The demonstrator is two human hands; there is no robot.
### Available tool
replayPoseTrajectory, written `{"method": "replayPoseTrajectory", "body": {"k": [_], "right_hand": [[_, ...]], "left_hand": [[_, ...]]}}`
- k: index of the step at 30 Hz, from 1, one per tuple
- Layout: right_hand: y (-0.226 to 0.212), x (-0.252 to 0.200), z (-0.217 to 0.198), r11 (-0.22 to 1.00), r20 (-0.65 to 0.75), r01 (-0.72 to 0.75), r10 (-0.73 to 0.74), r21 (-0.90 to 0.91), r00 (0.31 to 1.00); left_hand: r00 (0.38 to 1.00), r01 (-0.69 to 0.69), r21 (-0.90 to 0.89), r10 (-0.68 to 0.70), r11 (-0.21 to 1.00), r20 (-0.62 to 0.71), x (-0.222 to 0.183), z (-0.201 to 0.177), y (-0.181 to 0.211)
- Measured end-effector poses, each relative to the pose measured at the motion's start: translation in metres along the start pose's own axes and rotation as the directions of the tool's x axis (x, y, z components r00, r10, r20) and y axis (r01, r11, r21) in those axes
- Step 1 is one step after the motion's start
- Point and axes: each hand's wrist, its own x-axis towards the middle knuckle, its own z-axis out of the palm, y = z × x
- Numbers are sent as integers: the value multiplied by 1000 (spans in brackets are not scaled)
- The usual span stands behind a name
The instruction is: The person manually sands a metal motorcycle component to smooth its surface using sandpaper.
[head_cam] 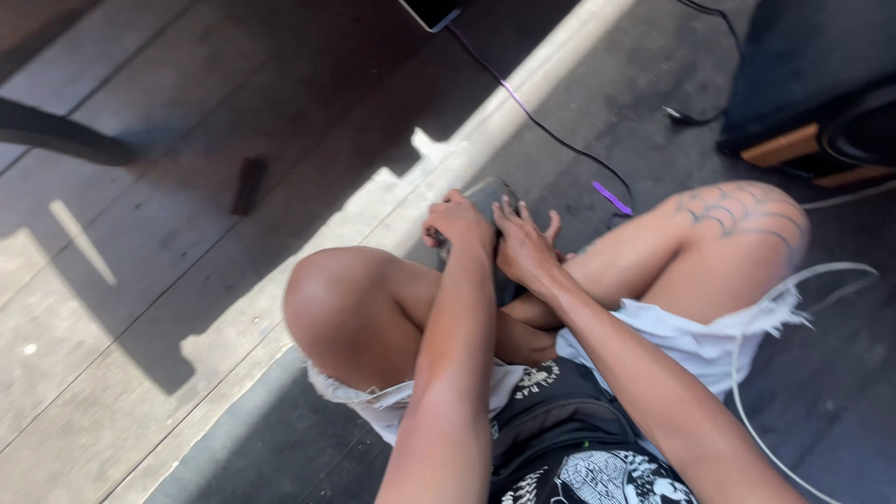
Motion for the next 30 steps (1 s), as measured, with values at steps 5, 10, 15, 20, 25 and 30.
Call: {"method": "replayPoseTrajectory", "body": {"k": [5,10,15,20,25,30], "right_hand": [[-15,2,3,999,-148,45,-43,5,988],[-2,-7,-11,990,-113,137,-133,25,985],[-23,-3,-17,990,-105,124,-116,70,988],[-25,-6,-19,984,-119,152,-141,88,983],[-15,-3,-8,986,-114,159,-153,43,982],[-7,3,-4,985,-106,165,-158,59,982]], "left_hand": [[999,-10,15,11,1000,-33,9,1,-3],[997,-54,-10,53,999,-60,0,-8,-7],[988,-78,23,80,997,-131,12,14,-20],[967,-96,21,98,995,-234,40,46,-29],[938,-137,57,149,989,-314,8,20,-30],[950,-172,-83,142,982,-278,8,20,-32]]}}
